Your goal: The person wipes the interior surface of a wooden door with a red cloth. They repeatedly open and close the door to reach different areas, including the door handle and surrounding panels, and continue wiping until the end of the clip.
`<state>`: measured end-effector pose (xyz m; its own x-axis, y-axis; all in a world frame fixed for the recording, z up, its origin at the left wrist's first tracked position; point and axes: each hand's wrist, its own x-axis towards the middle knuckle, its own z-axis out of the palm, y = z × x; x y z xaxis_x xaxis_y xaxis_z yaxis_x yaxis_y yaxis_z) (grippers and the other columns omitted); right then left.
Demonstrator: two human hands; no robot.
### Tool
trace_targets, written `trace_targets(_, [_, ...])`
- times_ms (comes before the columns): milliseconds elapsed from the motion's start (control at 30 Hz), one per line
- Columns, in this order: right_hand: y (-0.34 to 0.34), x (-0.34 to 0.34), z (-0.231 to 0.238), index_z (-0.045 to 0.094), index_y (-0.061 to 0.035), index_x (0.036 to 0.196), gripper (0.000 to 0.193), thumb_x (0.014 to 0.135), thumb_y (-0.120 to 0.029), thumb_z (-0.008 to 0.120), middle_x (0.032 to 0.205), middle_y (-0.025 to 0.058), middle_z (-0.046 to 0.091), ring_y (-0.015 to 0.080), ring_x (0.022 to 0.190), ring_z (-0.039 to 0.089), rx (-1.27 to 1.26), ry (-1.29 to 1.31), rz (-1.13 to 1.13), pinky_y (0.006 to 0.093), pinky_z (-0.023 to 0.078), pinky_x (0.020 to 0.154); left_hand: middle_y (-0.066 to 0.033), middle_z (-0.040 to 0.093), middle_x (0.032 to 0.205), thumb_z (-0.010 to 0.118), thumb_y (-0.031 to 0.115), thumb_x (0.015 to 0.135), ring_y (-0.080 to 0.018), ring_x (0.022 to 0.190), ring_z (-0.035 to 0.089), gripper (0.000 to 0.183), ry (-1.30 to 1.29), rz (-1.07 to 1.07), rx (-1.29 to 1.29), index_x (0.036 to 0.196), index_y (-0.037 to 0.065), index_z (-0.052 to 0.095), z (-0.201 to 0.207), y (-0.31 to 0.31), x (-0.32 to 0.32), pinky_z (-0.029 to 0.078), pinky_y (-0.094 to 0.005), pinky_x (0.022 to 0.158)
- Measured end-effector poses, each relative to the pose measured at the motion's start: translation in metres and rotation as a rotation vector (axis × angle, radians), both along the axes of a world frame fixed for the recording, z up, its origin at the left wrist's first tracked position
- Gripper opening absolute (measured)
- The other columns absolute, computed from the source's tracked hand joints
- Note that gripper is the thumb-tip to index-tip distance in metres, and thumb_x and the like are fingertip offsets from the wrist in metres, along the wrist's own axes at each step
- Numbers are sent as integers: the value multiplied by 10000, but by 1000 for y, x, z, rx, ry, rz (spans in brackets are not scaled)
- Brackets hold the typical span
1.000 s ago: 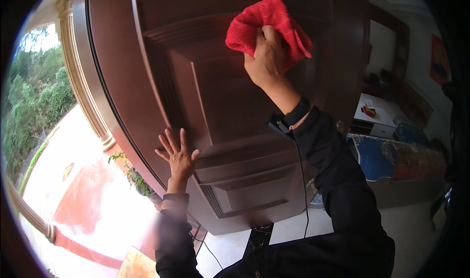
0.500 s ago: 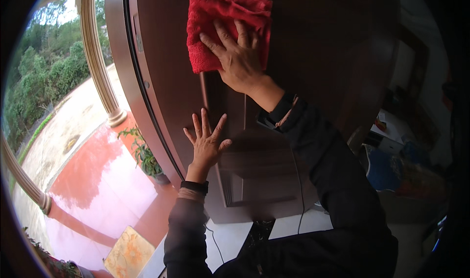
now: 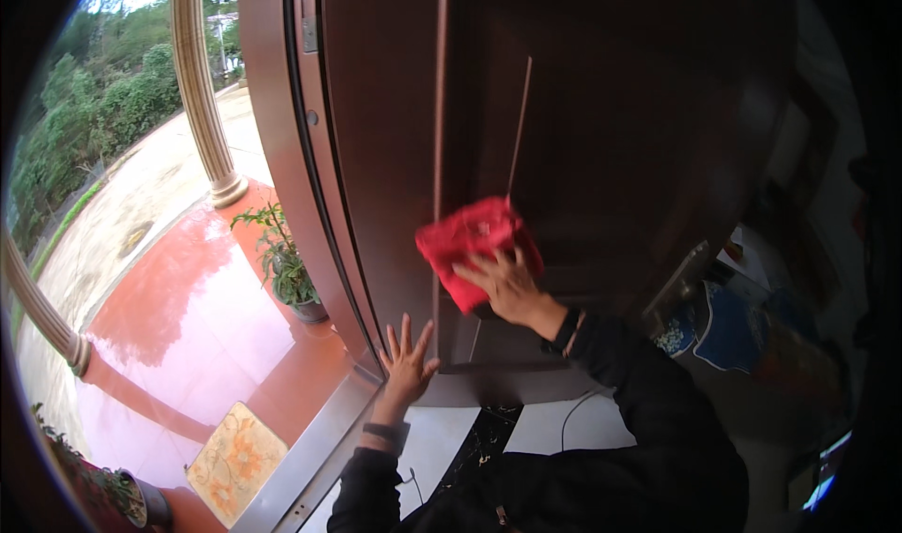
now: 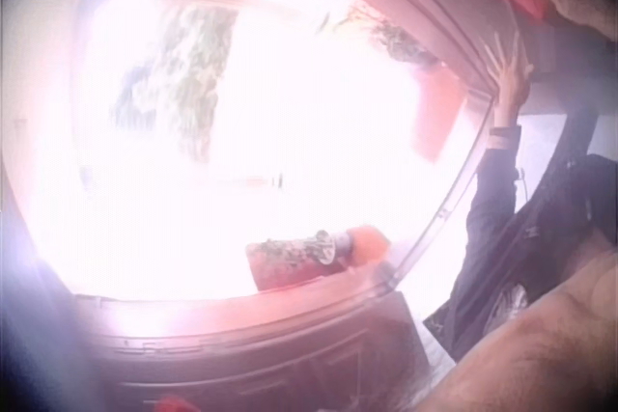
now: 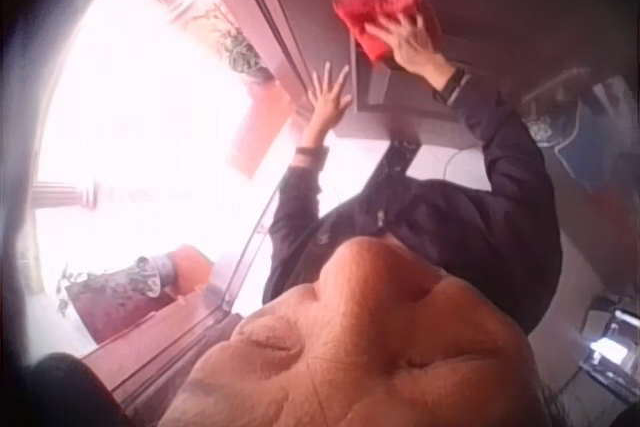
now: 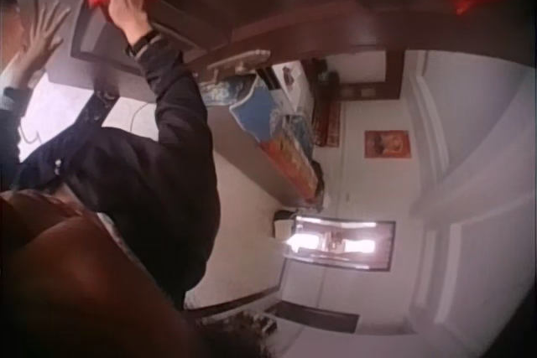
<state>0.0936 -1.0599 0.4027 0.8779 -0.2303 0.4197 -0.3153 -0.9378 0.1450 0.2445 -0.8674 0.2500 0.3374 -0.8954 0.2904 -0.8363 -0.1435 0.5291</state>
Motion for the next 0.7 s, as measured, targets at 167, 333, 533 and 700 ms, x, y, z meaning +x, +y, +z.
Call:
trace_targets(167, [7,-19,-20,617,-209,1276,555,756,-20,663,1326,90,574,324,1253,472,397,-73,66,542,306,1065,-166,247,1549,512,402,940,-530,1379,191,645,282,-9,36,1516,289,246,-77,77,-3,228,-662,1053])
trace_targets(333, [9,-15,67,605,36,1186,322,903,-111,650,1121,116,670,194,974,664,1650,-588,81,343,550,862,-315,585,1187,490,322,966,-453,1127,559,564,580,196,45,1468,114,338,-155,179,-8,448,-441,956])
trace_targets(533, [35,-21,248,578,-8,1201,428,907,-311,649,1188,152,620,229,1077,608,1107,-1228,-39,357,521,896,-304,591,1177,452,352,980,-450,1123,559,483,616,606,106,1361,57,488,-178,293,-13,458,-464,928])
trace_targets(700, [35,29,367,500,-157,1375,462,933,-279,561,1423,122,396,303,1278,379,-52,-882,-227,433,358,1035,-273,551,1277,419,336,989,-411,1216,512,488,623,717,86,1358,24,487,-165,329,-22,410,-433,1009])
